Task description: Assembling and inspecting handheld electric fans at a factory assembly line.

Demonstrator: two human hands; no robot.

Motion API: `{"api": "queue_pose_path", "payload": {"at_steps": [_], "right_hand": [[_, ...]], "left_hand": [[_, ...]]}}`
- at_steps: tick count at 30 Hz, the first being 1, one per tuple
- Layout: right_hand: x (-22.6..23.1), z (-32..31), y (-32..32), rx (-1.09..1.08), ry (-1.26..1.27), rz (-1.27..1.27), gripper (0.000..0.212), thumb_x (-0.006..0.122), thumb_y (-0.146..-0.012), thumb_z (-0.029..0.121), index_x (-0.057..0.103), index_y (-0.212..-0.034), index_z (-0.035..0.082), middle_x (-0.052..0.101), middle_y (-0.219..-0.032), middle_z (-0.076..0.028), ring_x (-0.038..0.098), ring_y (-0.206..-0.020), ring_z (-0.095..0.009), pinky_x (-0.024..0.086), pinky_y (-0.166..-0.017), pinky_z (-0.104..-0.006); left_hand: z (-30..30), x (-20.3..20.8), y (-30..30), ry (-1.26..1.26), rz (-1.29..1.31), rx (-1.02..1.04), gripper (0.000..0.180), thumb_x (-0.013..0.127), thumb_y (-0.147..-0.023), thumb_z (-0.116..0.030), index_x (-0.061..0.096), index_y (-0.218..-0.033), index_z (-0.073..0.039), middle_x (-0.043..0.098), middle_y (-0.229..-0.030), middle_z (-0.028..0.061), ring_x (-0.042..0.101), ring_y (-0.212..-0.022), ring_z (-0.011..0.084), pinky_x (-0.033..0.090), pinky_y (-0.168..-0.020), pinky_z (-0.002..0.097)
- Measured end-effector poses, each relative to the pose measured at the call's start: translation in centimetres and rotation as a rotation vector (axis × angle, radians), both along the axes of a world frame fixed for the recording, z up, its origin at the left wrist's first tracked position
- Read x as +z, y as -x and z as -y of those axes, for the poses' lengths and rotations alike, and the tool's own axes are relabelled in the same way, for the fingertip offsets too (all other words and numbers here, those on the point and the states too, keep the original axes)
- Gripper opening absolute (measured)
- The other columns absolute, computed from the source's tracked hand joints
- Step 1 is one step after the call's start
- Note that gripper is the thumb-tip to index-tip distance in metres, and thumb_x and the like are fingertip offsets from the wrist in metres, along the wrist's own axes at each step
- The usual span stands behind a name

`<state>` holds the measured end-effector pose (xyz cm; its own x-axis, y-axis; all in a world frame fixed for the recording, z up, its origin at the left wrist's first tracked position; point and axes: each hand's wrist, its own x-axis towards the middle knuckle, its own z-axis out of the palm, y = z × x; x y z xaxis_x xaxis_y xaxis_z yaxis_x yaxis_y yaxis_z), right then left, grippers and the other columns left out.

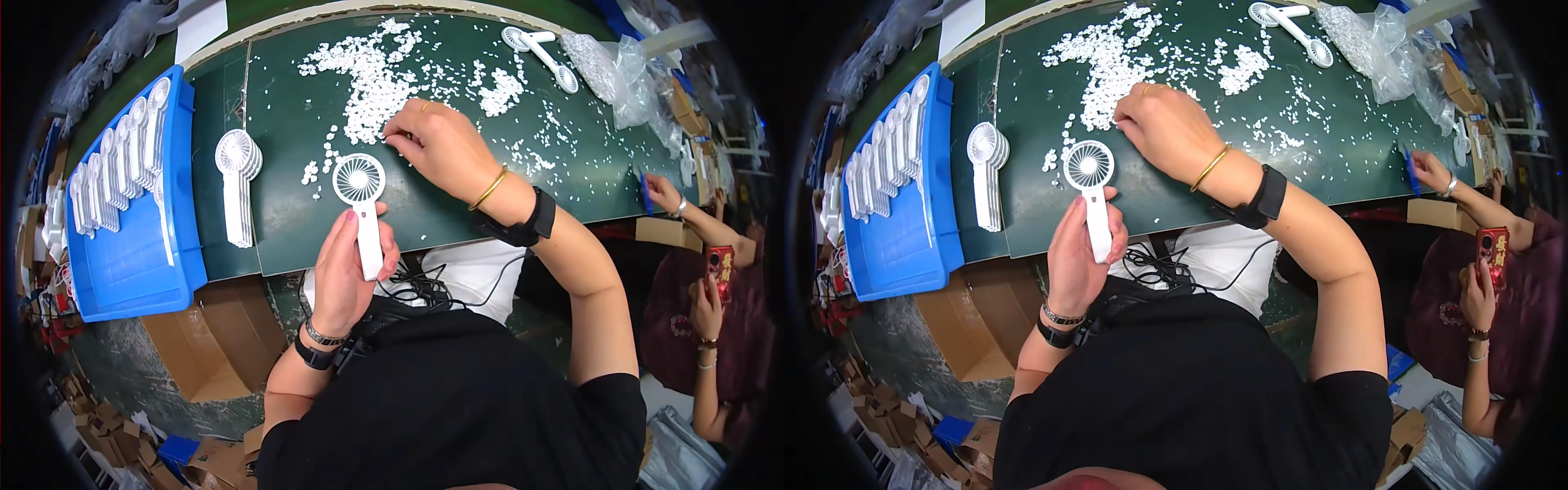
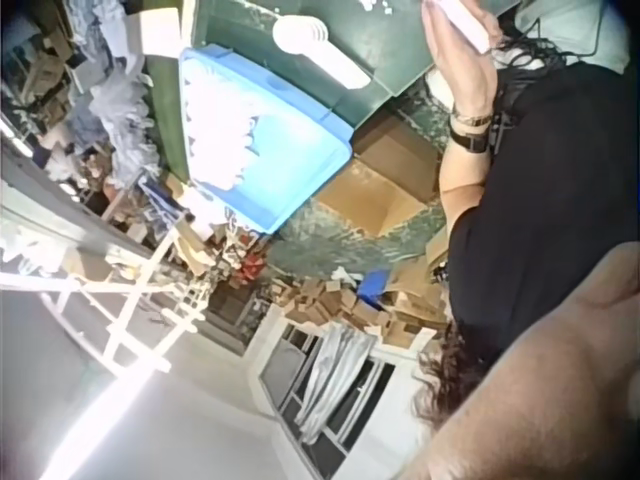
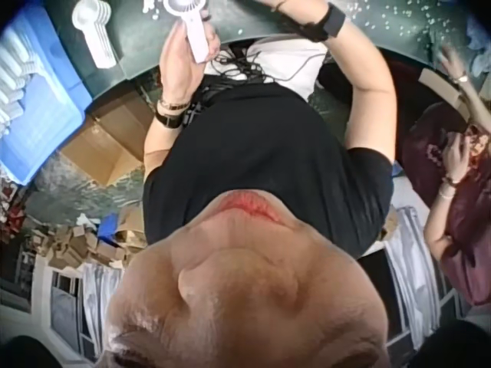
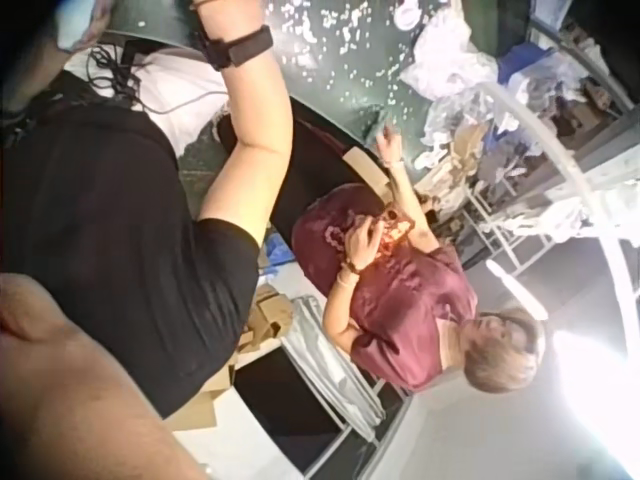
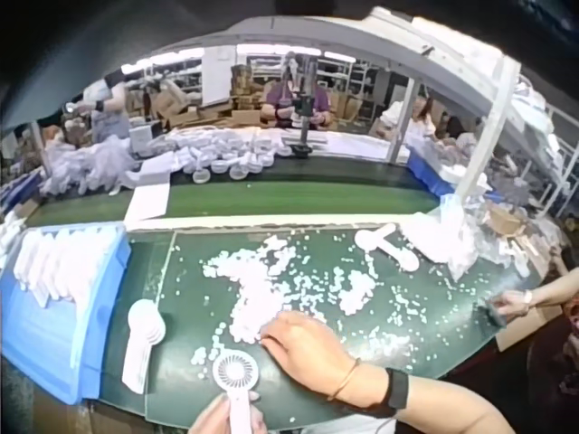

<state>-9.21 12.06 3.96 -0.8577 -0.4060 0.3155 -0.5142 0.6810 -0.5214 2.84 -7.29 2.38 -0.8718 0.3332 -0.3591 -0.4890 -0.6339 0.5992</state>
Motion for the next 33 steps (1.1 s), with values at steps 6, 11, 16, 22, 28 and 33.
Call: {"api": "queue_pose_path", "payload": {"at_steps": [6, 11, 16, 22, 28, 33], "right_hand": [[-2.0, 0.8, 0.7, 0.003, -0.099, -0.103, 0.008, 0.069, -0.087, 0.012, 0.071, -0.088, 0.005, 0.068, -0.089, -0.013, 0.068, -0.085, -0.033, 0.056, -0.074, -0.0434], [-2.3, 0.9, 1.0, -0.03, -0.204, -0.123, 0.01, 0.066, -0.083, 0.011, 0.067, -0.083, 0.001, 0.064, -0.09, -0.015, 0.069, -0.083, -0.034, 0.057, -0.072, -0.0443], [-2.7, 1.1, 1.5, -0.04, -0.181, -0.163, 0.011, 0.064, -0.08, 0.01, 0.066, -0.082, -0.001, 0.065, -0.089, -0.018, 0.068, -0.081, -0.035, 0.057, -0.07, -0.0443], [-1.7, -1.1, -0.4, -0.052, 0.046, -0.052, 0.013, 0.069, -0.078, 0.015, 0.068, -0.082, 0.002, 0.067, -0.087, -0.018, 0.068, -0.079, -0.039, 0.056, -0.073, -0.0486], [0.8, -5.7, -7.1, -0.17, 0.208, 0.018, 0.009, 0.075, -0.084, 0.002, 0.07, -0.091, 0.001, 0.066, -0.08, -0.007, 0.063, -0.065, -0.011, 0.051, -0.059, -0.0256], [-0.2, -7.1, -10.7, -0.299, 0.259, 0.128, 0.007, 0.074, -0.086, -0.001, 0.069, -0.09, -0.001, 0.064, -0.079, -0.002, 0.06, -0.064, -0.009, 0.049, -0.06, -0.0233]], "left_hand": [[-0.3, -0.1, -0.1, -0.009, 0.003, 0.011, 0.041, 0.032, -0.113, -0.029, 0.05, -0.131, 0.003, 0.057, -0.086, 0.0097, 0.052, -0.063, 0.0171, 0.04, -0.055, 0.0288], [-0.7, -0.5, 0.2, 0.001, -0.064, 0.008, 0.041, 0.032, -0.113, -0.029, 0.05, -0.132, 0.003, 0.056, -0.085, 0.0095, 0.052, -0.062, 0.0167, 0.039, -0.053, 0.0276], [-0.8, -0.4, -0.2, 0.026, -0.056, 0.018, 0.041, 0.032, -0.113, -0.029, 0.05, -0.132, 0.003, 0.056, -0.085, 0.0092, 0.051, -0.062, 0.0164, 0.038, -0.052, 0.0269], [-0.6, -0.7, -0.4, -0.043, 0.019, 0.018, 0.041, 0.034, -0.113, -0.028, 0.051, -0.132, 0.004, 0.056, -0.085, 0.0094, 0.051, -0.063, 0.0163, 0.038, -0.054, 0.0268], [-1.2, 0.9, 0.0, -0.067, -0.024, -0.067, 0.043, 0.032, -0.113, -0.029, 0.053, -0.131, 0.004, 0.058, -0.088, 0.0089, 0.052, -0.067, 0.0168, 0.04, -0.059, 0.0289], [-1.9, 1.1, -0.4, -0.1, 0.025, -0.146, 0.044, 0.031, -0.113, -0.029, 0.053, -0.132, 0.004, 0.059, -0.088, 0.0075, 0.053, -0.069, 0.0168, 0.04, -0.06, 0.0282]]}}
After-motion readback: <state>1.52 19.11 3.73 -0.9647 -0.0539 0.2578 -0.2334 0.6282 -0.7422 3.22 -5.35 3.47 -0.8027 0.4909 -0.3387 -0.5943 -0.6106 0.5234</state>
